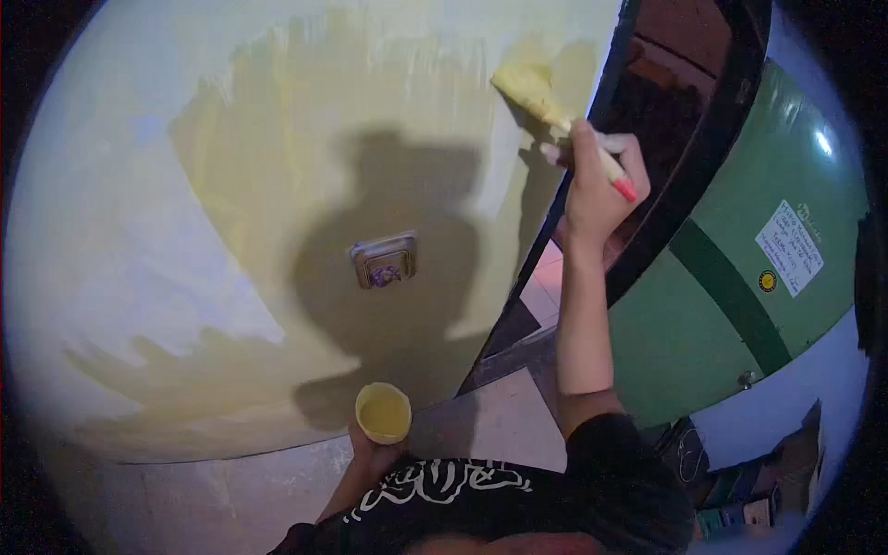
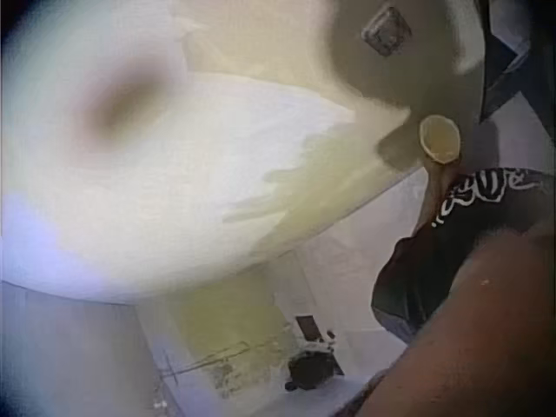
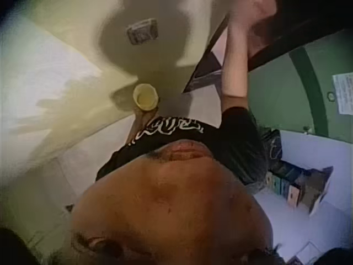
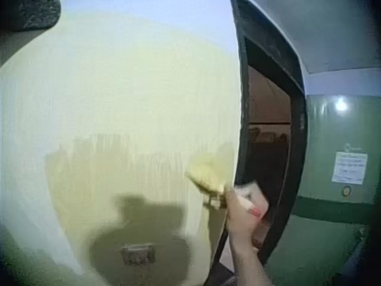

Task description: The person paints a wall yellow using a brush and a cup of paint, applying strokes around a light switch.

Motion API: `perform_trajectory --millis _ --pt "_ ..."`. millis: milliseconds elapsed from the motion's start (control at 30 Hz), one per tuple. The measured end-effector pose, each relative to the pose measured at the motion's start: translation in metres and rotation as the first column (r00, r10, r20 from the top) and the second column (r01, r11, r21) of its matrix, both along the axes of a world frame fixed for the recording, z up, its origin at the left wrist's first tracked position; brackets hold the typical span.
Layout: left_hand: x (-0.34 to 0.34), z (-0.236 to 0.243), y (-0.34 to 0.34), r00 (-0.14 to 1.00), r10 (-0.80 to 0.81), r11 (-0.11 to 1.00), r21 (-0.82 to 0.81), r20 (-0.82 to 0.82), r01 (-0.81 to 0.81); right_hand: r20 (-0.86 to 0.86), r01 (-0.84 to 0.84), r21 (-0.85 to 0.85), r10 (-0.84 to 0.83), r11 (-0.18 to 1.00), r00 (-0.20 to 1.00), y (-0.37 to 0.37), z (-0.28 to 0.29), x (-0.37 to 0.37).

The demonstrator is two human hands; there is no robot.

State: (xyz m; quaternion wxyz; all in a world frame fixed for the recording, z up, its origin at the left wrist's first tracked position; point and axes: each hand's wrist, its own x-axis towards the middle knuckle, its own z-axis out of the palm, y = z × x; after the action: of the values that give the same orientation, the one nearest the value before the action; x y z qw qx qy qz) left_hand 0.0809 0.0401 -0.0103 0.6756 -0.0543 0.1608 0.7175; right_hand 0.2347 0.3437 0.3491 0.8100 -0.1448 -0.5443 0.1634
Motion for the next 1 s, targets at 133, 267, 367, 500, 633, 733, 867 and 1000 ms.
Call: perform_trajectory --millis 133,267,367,500,633,733,867,1000 --pt "-0.012 0.040 0.006 0.992 -0.100 0.982 -0.166 -0.075 0.086 0.159 0.118 -0.070 -0.105 0.991 0.982 -0.029 -0.065 0.009" --pt "-0.040 -0.007 0.005 0.986 -0.148 0.977 -0.140 0.082 0.158 0.247 0.084 -0.251 -0.021 0.964 0.969 -0.058 -0.110 0.002" --pt "-0.047 -0.030 0.025 0.980 -0.075 0.979 -0.171 0.186 0.108 0.222 0.009 -0.378 0.081 0.926 0.972 -0.050 -0.132 0.008" --pt "-0.055 -0.027 0.020 0.976 -0.168 0.983 -0.051 0.135 0.176 0.235 0.171 -0.252 -0.111 0.952 0.966 -0.056 -0.094 0.015" --pt "-0.064 -0.035 0.014 0.985 -0.161 0.982 -0.106 -0.053 0.155 0.079 0.205 0.119 -0.215 0.972 0.973 -0.038 0.000 0.004" --pt "-0.072 -0.050 0.011 0.999 -0.037 0.981 -0.192 -0.038 0.029 -0.048 -0.023 0.268 0.037 0.963 0.998 -0.042 0.045 -0.035" --pt "-0.080 -0.077 0.005 0.804 0.040 0.994 -0.061 -0.594 -0.094 0.176 0.175 0.130 -0.196 0.976 0.965 -0.016 0.009 -0.026" --pt "-0.088 -0.034 0.003 0.995 -0.082 0.995 -0.045 0.058 0.085 0.226 0.221 -0.050 -0.205 0.974 0.952 -0.026 -0.069 -0.017"
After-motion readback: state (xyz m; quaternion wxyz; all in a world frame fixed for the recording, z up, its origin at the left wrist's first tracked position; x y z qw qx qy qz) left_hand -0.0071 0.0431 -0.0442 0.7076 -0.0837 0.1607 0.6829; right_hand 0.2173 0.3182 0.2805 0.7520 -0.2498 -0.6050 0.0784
